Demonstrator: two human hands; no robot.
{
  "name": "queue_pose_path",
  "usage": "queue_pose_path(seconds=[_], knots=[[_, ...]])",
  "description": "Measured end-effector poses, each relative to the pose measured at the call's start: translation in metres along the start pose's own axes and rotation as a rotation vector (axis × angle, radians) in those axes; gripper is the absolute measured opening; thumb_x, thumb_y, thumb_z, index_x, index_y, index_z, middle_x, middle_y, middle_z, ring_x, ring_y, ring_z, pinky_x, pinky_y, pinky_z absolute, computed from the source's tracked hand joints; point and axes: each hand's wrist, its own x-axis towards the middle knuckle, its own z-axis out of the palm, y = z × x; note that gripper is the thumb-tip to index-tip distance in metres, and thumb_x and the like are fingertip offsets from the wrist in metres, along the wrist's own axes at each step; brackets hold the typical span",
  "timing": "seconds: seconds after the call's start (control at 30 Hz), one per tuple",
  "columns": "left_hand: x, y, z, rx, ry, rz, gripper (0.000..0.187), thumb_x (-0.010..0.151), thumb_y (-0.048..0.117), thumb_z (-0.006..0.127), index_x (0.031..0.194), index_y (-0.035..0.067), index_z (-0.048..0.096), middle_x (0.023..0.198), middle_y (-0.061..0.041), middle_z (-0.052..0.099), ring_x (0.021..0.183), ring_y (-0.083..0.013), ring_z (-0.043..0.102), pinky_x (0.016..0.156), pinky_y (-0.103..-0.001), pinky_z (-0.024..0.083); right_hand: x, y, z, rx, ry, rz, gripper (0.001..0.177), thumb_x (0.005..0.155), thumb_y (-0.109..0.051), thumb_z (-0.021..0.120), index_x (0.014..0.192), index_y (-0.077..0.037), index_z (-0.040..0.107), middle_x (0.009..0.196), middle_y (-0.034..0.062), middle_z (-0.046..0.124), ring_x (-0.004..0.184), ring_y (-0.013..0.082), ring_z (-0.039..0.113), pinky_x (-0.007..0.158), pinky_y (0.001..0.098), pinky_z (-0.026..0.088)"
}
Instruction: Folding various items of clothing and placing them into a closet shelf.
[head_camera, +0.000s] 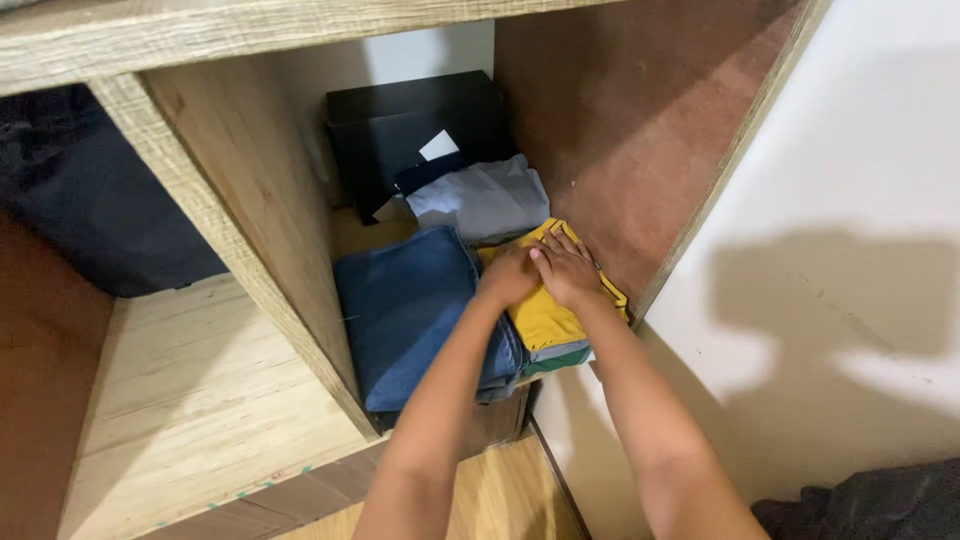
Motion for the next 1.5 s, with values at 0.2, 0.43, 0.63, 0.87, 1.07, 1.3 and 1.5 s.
queue_pose_path(seconds=[0.2, 0.43, 0.63, 0.87, 1.07, 1.3, 1.5], knots=[[-0.045, 0.017, -0.059, -0.198, 0.341, 0.245, 0.034, 0.098, 0.025, 0.052, 0.123, 0.013, 0.072, 0.134, -0.013, 0.067, 0.137, -0.0371, 0.055, 0.121, -0.053, 0.037, 0.032, 0.047, 0.061, -0.094, 0.064, -0.101, 0.059, 0.105, -0.044, 0.028, 0.153, -0.013, 0.043, 0.169, 0.0069, 0.032, 0.156, 0.0269, 0.020, 0.121, 0.0556, 0.015], [-0.066, -0.004, -0.055, 0.305, 0.334, 0.099, 0.050, 0.102, 0.042, 0.046, 0.138, 0.011, 0.061, 0.154, -0.017, 0.044, 0.149, -0.0371, 0.032, 0.119, -0.063, 0.015, -0.029, -0.049, -0.009, -0.143, 0.042, 0.171, 0.056, 0.105, -0.048, 0.028, 0.156, -0.028, 0.040, 0.166, 0.0054, 0.031, 0.154, 0.0336, 0.019, 0.122, 0.0616, 0.009], [-0.104, 0.013, -0.068, 0.281, 0.196, 0.171, 0.056, 0.106, 0.045, 0.036, 0.148, 0.014, 0.055, 0.157, -0.021, 0.040, 0.150, -0.0390, 0.028, 0.122, -0.063, 0.008, -0.064, -0.058, -0.018, -0.135, 0.104, 0.277, 0.053, 0.107, -0.048, 0.030, 0.156, -0.031, 0.044, 0.165, 0.0035, 0.035, 0.155, 0.0353, 0.021, 0.125, 0.0576, 0.015], [-0.138, 0.003, -0.048, 0.463, 0.106, 0.175, 0.055, 0.104, 0.048, 0.036, 0.147, 0.018, 0.054, 0.161, -0.018, 0.036, 0.153, -0.0362, 0.025, 0.125, -0.060, 0.003, -0.130, -0.087, -0.002, -0.149, 0.056, 0.411, 0.053, 0.105, -0.044, 0.033, 0.156, -0.032, 0.039, 0.164, -0.0016, 0.033, 0.154, 0.0320, 0.021, 0.122, 0.0569, 0.020], [-0.176, 0.031, -0.042, 0.453, 0.037, 0.195, 0.057, 0.103, 0.047, 0.037, 0.152, 0.019, 0.047, 0.164, -0.017, 0.030, 0.153, -0.0368, 0.021, 0.123, -0.063, 0.001, -0.193, -0.121, 0.004, -0.167, 0.108, 0.516, 0.053, 0.104, -0.041, 0.038, 0.157, -0.030, 0.037, 0.166, 0.0026, 0.030, 0.154, 0.0335, 0.019, 0.120, 0.0605, 0.020], [-0.261, 0.038, -0.033, 0.342, 0.127, 0.377, 0.062, 0.098, 0.041, 0.050, 0.157, 0.023, 0.040, 0.167, -0.021, 0.025, 0.155, -0.0361, 0.020, 0.122, -0.064, 0.004, -0.267, -0.155, 0.012, -0.194, 0.204, 0.550, 0.054, 0.105, -0.040, 0.038, 0.158, -0.028, 0.038, 0.167, 0.0040, 0.028, 0.155, 0.0363, 0.018, 0.121, 0.0628, 0.018], [-0.345, 0.059, 0.005, 0.411, 0.188, 0.439, 0.065, 0.097, 0.030, 0.051, 0.160, 0.024, 0.035, 0.168, -0.017, 0.022, 0.157, -0.0319, 0.016, 0.121, -0.067, 0.003, -0.364, -0.192, 0.009, -0.240, 0.221, 0.600, 0.054, 0.105, -0.039, 0.037, 0.158, -0.028, 0.035, 0.168, 0.0096, 0.022, 0.156, 0.0359, 0.013, 0.120, 0.0635, 0.015]])
